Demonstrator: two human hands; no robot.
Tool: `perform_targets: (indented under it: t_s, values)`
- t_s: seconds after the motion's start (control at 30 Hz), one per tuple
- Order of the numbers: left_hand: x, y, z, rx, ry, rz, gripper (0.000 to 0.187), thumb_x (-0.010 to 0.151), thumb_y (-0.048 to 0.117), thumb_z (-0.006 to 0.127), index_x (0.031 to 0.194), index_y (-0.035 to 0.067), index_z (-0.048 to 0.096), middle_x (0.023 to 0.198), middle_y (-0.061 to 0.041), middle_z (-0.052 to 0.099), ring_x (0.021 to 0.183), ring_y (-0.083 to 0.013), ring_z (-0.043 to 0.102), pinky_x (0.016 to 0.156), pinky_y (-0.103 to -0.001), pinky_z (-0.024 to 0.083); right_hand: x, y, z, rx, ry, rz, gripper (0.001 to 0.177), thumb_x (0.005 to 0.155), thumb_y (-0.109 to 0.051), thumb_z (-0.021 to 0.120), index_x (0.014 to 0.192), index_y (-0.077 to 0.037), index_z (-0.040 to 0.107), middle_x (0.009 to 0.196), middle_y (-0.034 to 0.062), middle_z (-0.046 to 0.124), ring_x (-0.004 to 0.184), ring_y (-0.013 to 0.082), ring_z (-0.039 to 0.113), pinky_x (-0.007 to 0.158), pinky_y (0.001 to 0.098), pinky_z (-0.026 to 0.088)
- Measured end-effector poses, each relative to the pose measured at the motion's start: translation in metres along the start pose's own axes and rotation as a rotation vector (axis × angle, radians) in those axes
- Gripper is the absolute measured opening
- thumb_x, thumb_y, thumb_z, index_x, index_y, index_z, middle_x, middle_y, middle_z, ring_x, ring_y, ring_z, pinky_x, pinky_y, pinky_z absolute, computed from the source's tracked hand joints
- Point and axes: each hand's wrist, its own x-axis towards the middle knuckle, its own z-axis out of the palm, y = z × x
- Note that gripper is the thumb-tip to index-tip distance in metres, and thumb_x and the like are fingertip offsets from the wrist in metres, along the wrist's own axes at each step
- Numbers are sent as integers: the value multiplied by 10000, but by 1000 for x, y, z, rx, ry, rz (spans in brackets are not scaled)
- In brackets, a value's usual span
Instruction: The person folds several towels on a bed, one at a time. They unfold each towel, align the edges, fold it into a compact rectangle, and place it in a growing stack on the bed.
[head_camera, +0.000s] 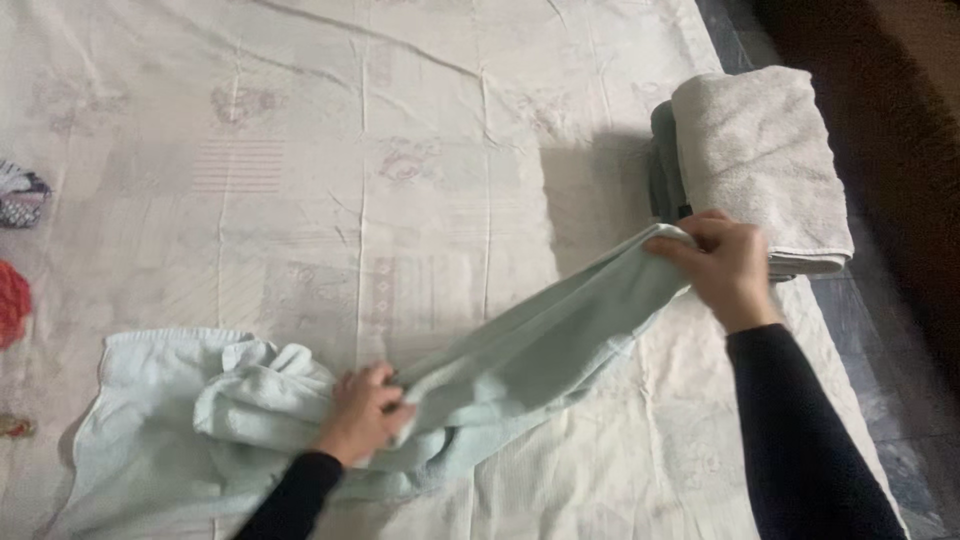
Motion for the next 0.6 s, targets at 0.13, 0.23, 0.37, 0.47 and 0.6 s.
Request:
perform_targets:
  t_s: [0.13,0.23,0.37,0.47,0.6]
  values:
    - [-19,-12,-55,-450,-158,19,310,782,317,722,786,9,687,1120,-155,618,1002,-265,656,889,-398,532,-12,-10,-30,292,-80,-48,160,895,-102,748,1010,7,745,1048,130,741,848,208,749,763,339,656]
    - [-32,-1,-69,-321,-264,133,365,740,340,732,810,-8,646,1106,-106,629,974,-223,637,848,-357,528,-24,-13,-67,197,103,8,172,923,-51,725,1078,24,725,971,163,746,804,217,759,722,360,653]
    - [-30,33,-73,66,-617,-52,413,782,396,714,1012,68,612,1026,-97,601,920,-219,598,831,-398,523,-28,-4,-95,177,150,-142,94,975,13,722,1061,46,710,980,182,718,808,238,743,698,383,648]
    - [-13,40,-101,156,-516,-10,445,836,414,668,969,-10,687,891,-105,645,810,-232,644,735,-408,529,-28,16,-105,73,193,-188,67,1022,5,750,1067,49,728,977,188,728,828,224,725,760,355,621]
    - [-18,10,-153,-383,-104,-214,396,833,426,689,1054,98,679,939,-153,811,779,-231,787,699,-375,622,-55,63,-108,204,206,-143,51,1075,-40,703,1059,1,729,983,123,737,865,160,728,853,318,617]
